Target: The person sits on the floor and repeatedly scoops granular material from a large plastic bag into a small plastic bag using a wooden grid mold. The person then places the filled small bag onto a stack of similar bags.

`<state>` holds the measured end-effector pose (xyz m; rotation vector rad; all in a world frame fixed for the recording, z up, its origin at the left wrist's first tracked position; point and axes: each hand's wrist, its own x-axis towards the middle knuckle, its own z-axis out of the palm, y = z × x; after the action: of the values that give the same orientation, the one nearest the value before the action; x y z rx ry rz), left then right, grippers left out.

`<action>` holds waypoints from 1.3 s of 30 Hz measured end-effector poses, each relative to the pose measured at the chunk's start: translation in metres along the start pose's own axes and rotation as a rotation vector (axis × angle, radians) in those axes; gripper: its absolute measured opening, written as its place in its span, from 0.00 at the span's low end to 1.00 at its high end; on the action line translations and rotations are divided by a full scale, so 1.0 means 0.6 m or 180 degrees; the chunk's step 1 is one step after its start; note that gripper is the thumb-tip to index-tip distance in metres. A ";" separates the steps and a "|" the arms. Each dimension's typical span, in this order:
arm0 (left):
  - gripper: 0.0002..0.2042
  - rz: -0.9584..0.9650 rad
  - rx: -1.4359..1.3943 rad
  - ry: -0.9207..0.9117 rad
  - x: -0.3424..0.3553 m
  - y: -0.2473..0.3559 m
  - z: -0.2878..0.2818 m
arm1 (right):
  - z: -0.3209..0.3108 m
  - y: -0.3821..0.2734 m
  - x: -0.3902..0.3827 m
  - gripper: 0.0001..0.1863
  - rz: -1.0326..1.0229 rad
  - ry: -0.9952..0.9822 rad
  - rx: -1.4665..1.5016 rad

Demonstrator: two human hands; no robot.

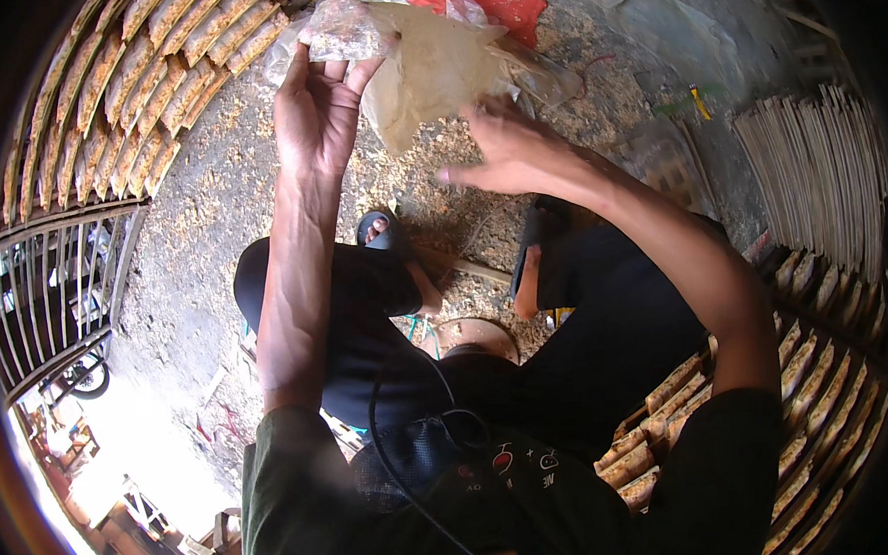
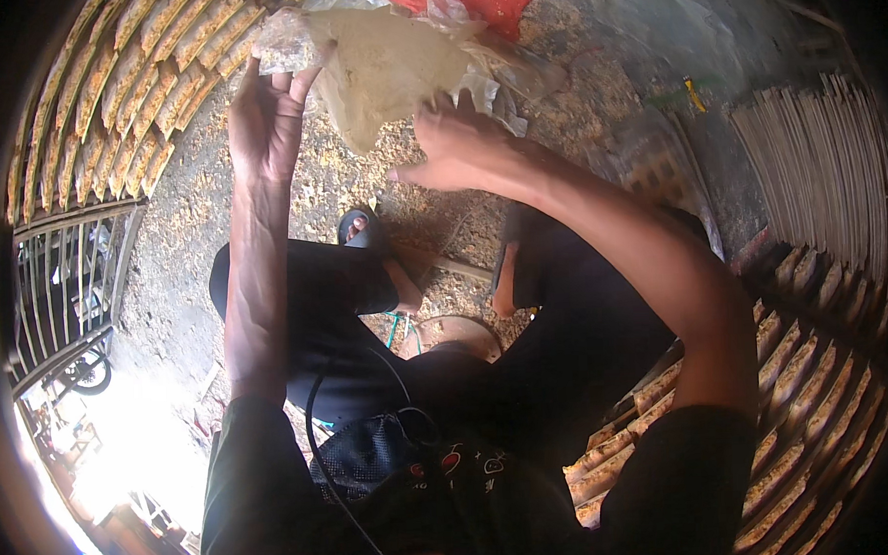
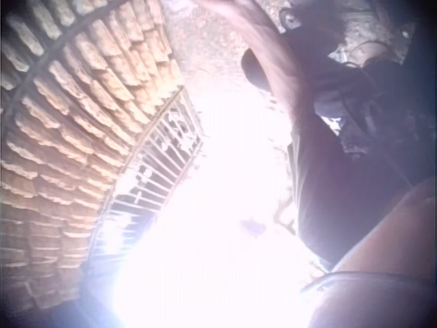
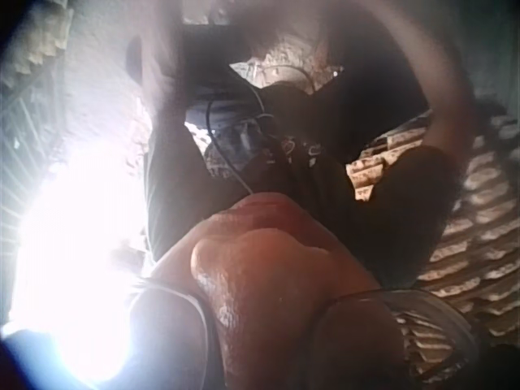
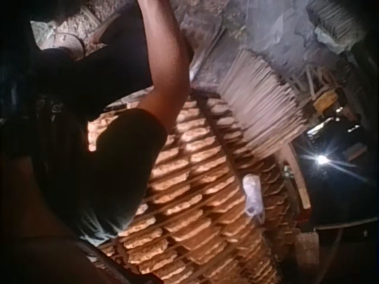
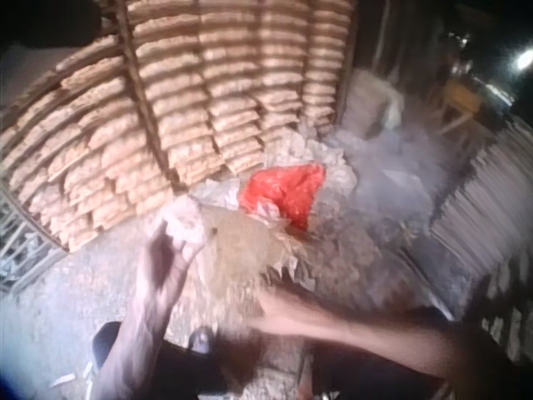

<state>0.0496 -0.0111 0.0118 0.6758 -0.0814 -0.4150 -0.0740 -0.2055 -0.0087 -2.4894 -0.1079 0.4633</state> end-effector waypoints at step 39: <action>0.12 0.0357 0.4256 -0.0412 -0.019 0.060 -0.004 | -0.179 0.028 0.023 0.27 -0.0044 0.2873 0.2620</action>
<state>0.0524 0.0199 0.0329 1.9466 -0.5466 -0.2516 -0.0240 -0.2756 0.0589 -1.6658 0.3551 -0.5520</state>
